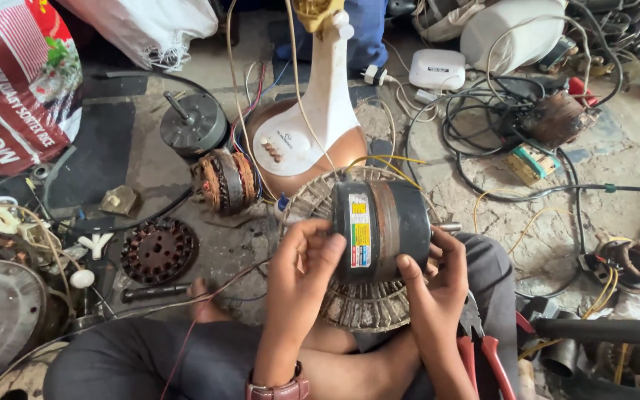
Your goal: The person sits cross-legged on the floor holding a fan motor stator in their lap. They route the motor's red and yellow wires around the housing, press and rotate the rotor into the stator, and use pliers to grip and adjust parts while fitting the motor together.
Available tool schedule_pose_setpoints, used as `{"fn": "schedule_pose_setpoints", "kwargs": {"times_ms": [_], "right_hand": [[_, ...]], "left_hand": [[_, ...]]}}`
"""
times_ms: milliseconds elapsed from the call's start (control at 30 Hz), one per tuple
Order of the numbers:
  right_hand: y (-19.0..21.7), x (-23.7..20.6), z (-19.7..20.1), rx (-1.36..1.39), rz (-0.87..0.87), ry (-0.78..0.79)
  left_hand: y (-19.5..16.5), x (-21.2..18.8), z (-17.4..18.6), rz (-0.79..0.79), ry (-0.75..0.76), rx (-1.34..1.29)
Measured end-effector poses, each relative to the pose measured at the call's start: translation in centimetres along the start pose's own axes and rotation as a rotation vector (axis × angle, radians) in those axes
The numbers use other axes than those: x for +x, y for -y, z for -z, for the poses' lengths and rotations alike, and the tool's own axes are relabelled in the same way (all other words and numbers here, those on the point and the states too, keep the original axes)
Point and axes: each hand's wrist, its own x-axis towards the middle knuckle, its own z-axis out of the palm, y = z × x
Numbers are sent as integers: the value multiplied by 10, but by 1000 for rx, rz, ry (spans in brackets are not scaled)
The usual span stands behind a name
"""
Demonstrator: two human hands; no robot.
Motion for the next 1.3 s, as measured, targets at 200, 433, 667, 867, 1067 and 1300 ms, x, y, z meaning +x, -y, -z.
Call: {"fn": "schedule_pose_setpoints", "kwargs": {"times_ms": [200, 433, 667, 867, 1067, 1300], "right_hand": [[0, -2, 2, -41, 12, -4], [1, -2, 0, 21, 8, 20], [1, -2, -1, 23, -9, 8], [-1, -2, 0, 10, 2, 9], [-3, -1, 1, 2, 15, 8], [-7, -2, 0, 32, 14, 2]], "left_hand": [[-5, -4, -4, 10, -32, 225], [-11, -2, -8, 177, -48, 188], [-9, -10, 0, -179, -12, 271], [-3, -3, -9, 185, -79, 221], [-3, -1, -18, -71, -133, 522], [-9, -8, -6, -192, 16, 259]]}}
